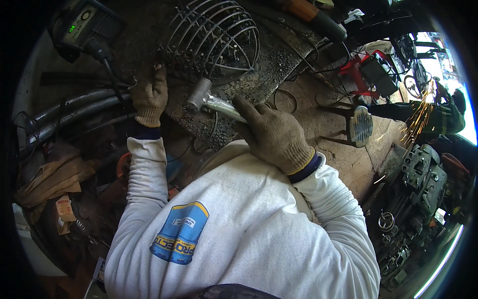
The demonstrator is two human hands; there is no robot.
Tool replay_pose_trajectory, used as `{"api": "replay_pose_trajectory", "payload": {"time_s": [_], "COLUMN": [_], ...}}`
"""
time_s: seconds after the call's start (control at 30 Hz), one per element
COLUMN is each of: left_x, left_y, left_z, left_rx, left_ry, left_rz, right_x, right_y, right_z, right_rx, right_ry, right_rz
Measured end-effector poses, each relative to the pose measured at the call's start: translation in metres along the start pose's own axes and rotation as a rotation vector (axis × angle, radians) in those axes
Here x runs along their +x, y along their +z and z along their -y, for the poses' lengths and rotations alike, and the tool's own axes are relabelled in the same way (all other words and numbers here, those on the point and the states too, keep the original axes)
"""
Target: The person uses an angle grinder to smooth a metal cage-like guard, then hits a metal rod with a hammer, and finally welds the rod to the guard with a welding torch.
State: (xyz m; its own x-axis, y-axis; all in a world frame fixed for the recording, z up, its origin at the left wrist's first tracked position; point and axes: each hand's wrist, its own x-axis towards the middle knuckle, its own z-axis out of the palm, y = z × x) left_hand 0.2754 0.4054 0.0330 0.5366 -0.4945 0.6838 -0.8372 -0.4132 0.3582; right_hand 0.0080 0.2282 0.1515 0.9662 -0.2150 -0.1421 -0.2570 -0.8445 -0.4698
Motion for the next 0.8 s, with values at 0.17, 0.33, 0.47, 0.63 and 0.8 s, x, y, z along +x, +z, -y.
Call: {"api": "replay_pose_trajectory", "payload": {"time_s": [0.17,0.33,0.47,0.63,0.8], "left_x": [-0.001,0.000,0.002,0.004,-0.039], "left_y": [-0.001,-0.004,-0.003,0.009,0.047], "left_z": [0.002,-0.006,-0.007,0.002,0.051], "left_rx": [0.016,0.104,0.105,0.091,0.081], "left_ry": [0.072,0.030,-0.019,-0.267,-0.095], "left_rz": [0.089,0.105,0.148,0.404,0.536], "right_x": [0.004,0.007,0.007,0.012,0.009], "right_y": [-0.011,-0.029,-0.035,-0.034,-0.044], "right_z": [0.016,0.040,0.059,0.044,0.064], "right_rx": [-0.120,-0.167,-0.161,-0.262,-0.249], "right_ry": [0.094,0.137,0.027,0.096,0.115], "right_rz": [0.037,0.164,0.213,0.197,0.230]}}
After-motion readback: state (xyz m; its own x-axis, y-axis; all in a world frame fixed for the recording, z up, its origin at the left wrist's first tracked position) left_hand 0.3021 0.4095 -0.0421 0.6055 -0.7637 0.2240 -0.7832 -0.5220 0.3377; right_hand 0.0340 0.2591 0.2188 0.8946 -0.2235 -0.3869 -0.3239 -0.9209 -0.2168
